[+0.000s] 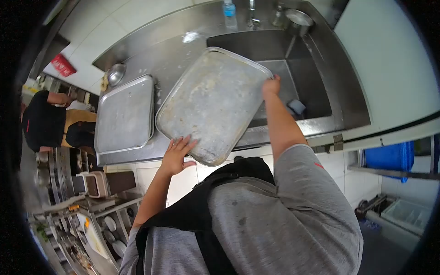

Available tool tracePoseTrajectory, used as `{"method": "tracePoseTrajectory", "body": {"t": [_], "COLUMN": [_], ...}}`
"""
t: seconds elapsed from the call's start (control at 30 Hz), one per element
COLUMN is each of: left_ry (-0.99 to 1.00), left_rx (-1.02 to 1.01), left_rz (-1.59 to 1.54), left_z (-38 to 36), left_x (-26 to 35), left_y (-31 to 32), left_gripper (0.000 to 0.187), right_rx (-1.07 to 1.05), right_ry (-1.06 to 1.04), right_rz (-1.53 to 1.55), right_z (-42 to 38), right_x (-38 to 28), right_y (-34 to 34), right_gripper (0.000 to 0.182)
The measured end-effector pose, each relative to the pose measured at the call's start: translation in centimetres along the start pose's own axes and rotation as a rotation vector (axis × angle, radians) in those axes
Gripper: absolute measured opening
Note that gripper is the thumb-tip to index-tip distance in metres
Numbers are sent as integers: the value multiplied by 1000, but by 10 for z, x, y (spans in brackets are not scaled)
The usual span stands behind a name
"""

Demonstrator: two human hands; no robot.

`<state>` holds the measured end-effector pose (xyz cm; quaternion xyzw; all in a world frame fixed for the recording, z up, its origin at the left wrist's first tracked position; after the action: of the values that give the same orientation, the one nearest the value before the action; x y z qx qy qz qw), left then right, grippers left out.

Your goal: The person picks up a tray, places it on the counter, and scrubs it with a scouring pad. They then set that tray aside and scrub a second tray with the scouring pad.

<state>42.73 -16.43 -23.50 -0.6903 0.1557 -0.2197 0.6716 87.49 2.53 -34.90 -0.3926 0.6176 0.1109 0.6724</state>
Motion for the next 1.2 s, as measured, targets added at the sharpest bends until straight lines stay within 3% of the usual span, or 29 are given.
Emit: {"method": "tracePoseTrajectory", "body": {"t": [0.03,0.1,0.13,0.17,0.23,0.3,0.33,0.47,0.5,0.53,0.6,0.63,0.67,0.7,0.77,0.9,1.0,1.07,1.1,1.17,1.2], "left_ry": [81,85,12,-66,-113,-323,-353,-391,-413,-432,-483,-510,-553,-596,-697,-849,-899,-936,-944,-1088,-1209], "left_rx": [-115,-62,-32,-3,-8,-7,-37,-75,-88,-103,-175,-148,-134,-123,-40,-15,-37,-12,-6,-65,-41], "left_rz": [-42,-27,-20,-12,-4,59,49,30,33,-11,-111,-203,-278,-352,-425,-493,-496,-520,-524,-495,-519], "left_z": [-1,-1,-4,-7,-15,-18,-16,-12,-12,-11,-9,-6,-6,-7,1,4,3,0,3,7,11], "left_x": [10,22,19,19,36,39,41,41,42,43,39,39,33,30,28,22,19,12,12,7,5], "left_y": [6,6,14,21,25,27,26,30,31,31,32,29,31,33,29,32,32,32,30,26,25], "left_gripper": [85,79,76,74,71,68,66,70,70,72,76,71,69,69,66,56,50,39,39,31,26], "right_rx": [88,12,-130,-219,-604,-869,-873,-901,-648,-546,-470,-581,-509,-747,-783,-852,-999,-1008,-1014,-1130,-1319], "right_ry": [49,-177,-144,-183,-194,-371,-365,-353,-270,-190,-343,-497,-476,-222,-189,-155,-260,212,204,678,741], "right_rz": [17,-68,-39,20,108,-121,-120,323,153,137,-456,-976,-1088,-1259,-1267,-1265,-1188,-287,-293,315,446], "right_z": [-7,-15,-50,-65,-79,-110,-112,-70,-30,5,90,109,137,146,150,146,143,135,130,105,102], "right_x": [-5,-15,-57,-67,-62,-73,-67,-46,-4,31,137,159,229,254,271,279,252,231,197,119,113], "right_y": [-2,20,13,25,60,76,79,64,58,41,11,-13,-32,-52,-74,-55,-29,-6,-6,-4,3], "right_gripper": [50,54,63,74,80,75,75,35,22,21,22,33,56,77,85,87,76,62,62,49,49]}}
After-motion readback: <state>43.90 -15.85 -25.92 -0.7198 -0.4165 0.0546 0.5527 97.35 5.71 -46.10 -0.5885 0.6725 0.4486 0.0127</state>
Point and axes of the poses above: each hand's wrist, its own z-axis towards the middle knuckle, its own y-axis out of the palm, x = y × z, the point moved 6 cm from there along z, towards the middle knuckle, and after that the axes turned 5 degrees about -y, right-handed, at the moved point
